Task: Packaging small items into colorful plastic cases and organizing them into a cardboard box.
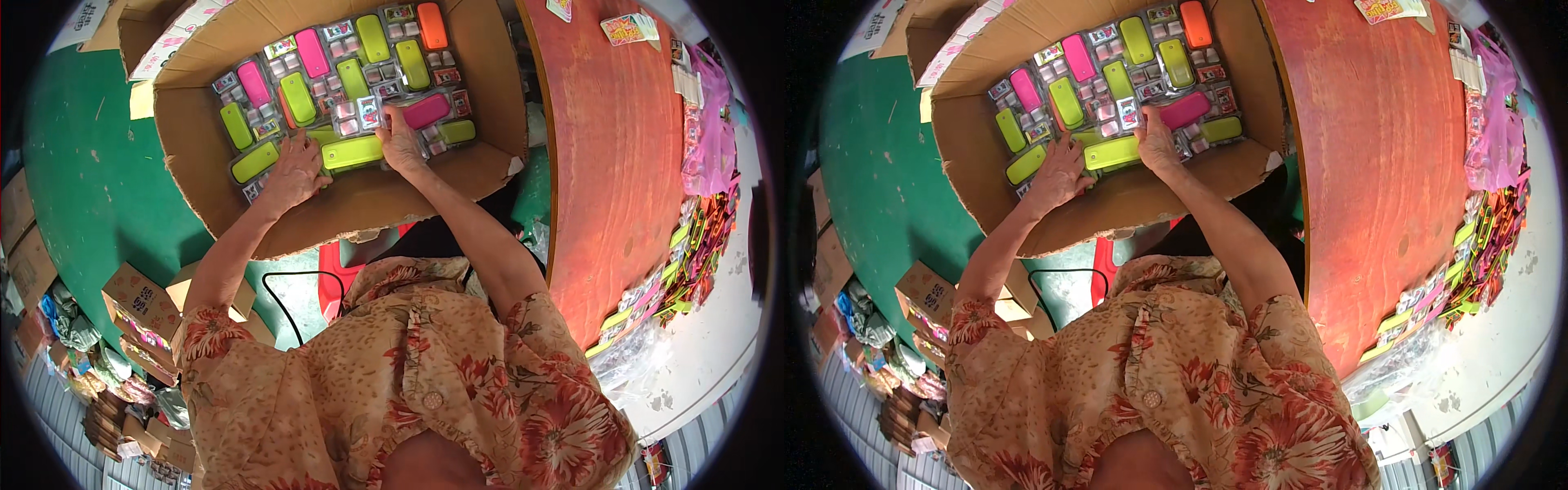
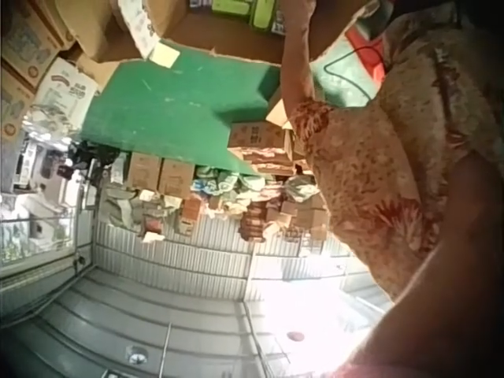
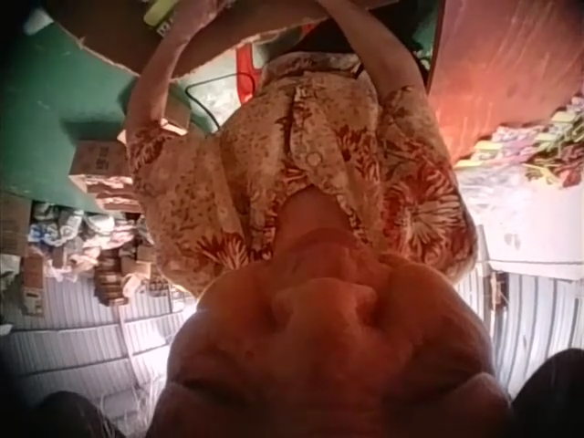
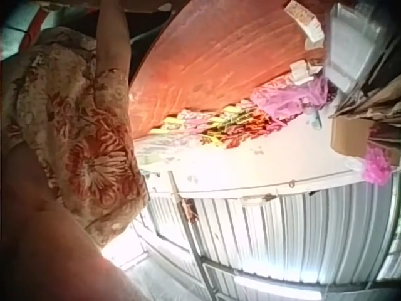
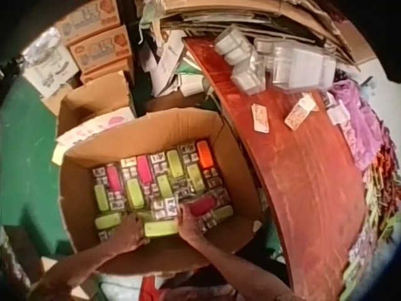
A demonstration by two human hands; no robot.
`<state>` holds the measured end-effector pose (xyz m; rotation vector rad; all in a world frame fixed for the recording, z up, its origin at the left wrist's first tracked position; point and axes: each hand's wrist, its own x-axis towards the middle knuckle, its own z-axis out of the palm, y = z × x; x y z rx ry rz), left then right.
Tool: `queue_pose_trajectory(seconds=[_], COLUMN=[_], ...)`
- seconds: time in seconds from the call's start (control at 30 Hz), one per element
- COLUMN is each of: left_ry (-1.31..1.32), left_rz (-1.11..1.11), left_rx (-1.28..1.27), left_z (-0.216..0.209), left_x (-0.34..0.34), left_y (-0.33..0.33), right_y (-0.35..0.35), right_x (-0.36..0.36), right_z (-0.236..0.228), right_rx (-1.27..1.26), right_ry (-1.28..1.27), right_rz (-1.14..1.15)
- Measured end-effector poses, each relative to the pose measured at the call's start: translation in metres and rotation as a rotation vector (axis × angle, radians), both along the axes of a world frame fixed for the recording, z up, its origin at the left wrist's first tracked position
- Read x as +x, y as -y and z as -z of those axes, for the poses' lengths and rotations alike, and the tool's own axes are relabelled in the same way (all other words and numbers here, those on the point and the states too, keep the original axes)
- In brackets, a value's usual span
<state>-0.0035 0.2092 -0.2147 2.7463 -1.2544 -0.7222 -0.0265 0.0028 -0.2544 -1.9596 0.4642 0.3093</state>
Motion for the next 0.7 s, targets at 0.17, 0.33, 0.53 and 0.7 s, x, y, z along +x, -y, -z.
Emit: queue_pose_trajectory(seconds=[0.17,0.33,0.53,0.7], left_ry=[-0.017,-0.072,0.006,0.003], left_rz=[0.114,0.190,0.205,0.211], left_rx=[-0.024,0.058,0.039,0.033], left_z=[0.000,-0.007,0.000,0.000], left_x=[0.009,0.015,0.010,0.010], left_y=[-0.006,0.003,-0.001,0.001], right_y=[-0.007,-0.004,-0.011,-0.017], right_x=[-0.004,-0.007,-0.010,-0.014], right_z=[0.010,0.004,0.009,0.010], right_rx=[-0.078,-0.227,-0.418,-0.685], right_ry=[0.012,0.029,0.091,0.142], right_rz=[-0.027,-0.133,-0.228,-0.334])
